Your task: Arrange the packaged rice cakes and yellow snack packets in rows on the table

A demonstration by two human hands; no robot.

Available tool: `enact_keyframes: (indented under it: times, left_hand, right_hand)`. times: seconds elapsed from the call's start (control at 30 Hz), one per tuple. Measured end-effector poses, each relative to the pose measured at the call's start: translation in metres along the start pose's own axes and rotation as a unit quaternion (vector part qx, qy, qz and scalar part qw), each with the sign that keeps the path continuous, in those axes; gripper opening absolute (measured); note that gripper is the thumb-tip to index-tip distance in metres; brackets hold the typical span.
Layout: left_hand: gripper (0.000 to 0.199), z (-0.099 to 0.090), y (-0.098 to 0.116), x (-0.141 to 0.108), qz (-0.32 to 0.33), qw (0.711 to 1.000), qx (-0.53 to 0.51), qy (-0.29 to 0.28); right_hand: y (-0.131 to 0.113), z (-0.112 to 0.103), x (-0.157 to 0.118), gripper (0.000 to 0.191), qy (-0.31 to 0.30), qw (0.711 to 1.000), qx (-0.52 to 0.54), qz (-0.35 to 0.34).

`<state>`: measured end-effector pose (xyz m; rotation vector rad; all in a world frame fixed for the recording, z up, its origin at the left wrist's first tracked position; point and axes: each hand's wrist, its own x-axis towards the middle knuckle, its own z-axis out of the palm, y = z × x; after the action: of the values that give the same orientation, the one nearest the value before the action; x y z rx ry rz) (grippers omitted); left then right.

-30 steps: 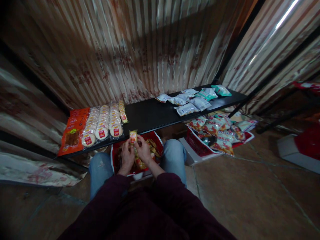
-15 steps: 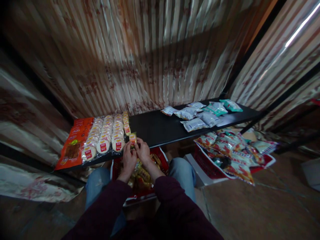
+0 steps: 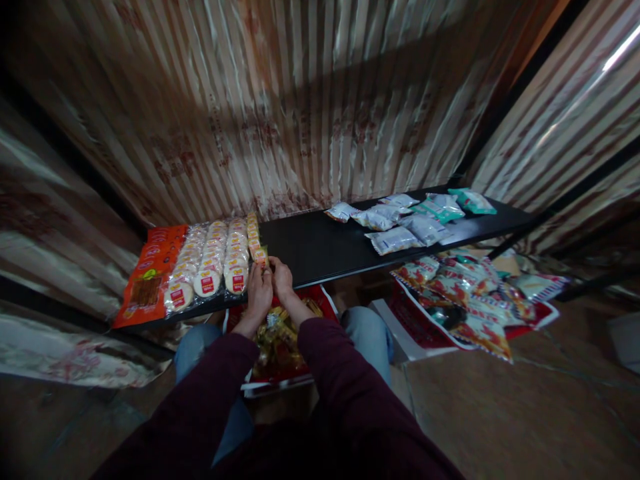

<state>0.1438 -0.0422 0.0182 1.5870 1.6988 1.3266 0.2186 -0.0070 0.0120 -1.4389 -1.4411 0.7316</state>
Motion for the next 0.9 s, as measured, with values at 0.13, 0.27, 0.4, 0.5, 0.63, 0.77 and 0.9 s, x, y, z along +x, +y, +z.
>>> enact_keyframes:
  times: [0.13, 0.27, 0.4, 0.5, 0.63, 0.77, 0.9]
  left_hand:
    - [0.045, 0.002, -0.005, 0.003, 0.015, 1.000, 0.013, 0.001]
    - [0.048, 0.003, -0.009, 0.002, 0.044, 0.998, 0.039, -0.018]
    - [0.049, 0.004, -0.015, -0.001, 0.086, 0.995, 0.041, -0.038]
    - [0.050, -0.001, -0.019, -0.002, 0.123, 0.989, 0.066, -0.038]
    - [0.050, -0.018, -0.021, -0.006, 0.196, 0.968, 0.143, -0.060]
    - [0.057, -0.031, -0.019, -0.009, 0.243, 0.935, 0.243, -0.090]
    - [0.058, -0.033, -0.020, -0.006, 0.243, 0.925, 0.279, -0.084]
  right_hand:
    - [0.004, 0.004, 0.008, 0.028, -0.005, 1.000, 0.018, -0.003]
    - [0.008, 0.006, 0.015, 0.028, -0.016, 1.000, -0.001, -0.006]
    - [0.011, 0.008, 0.017, 0.030, -0.012, 1.000, -0.018, -0.021]
    - [0.013, 0.009, 0.017, 0.030, -0.010, 0.999, -0.038, -0.023]
    - [0.013, 0.010, 0.016, 0.030, -0.011, 0.998, -0.062, -0.032]
    - [0.013, 0.010, 0.017, 0.032, -0.020, 0.997, -0.067, -0.045]
    - [0.016, 0.007, 0.020, 0.027, -0.013, 0.998, -0.043, -0.049]
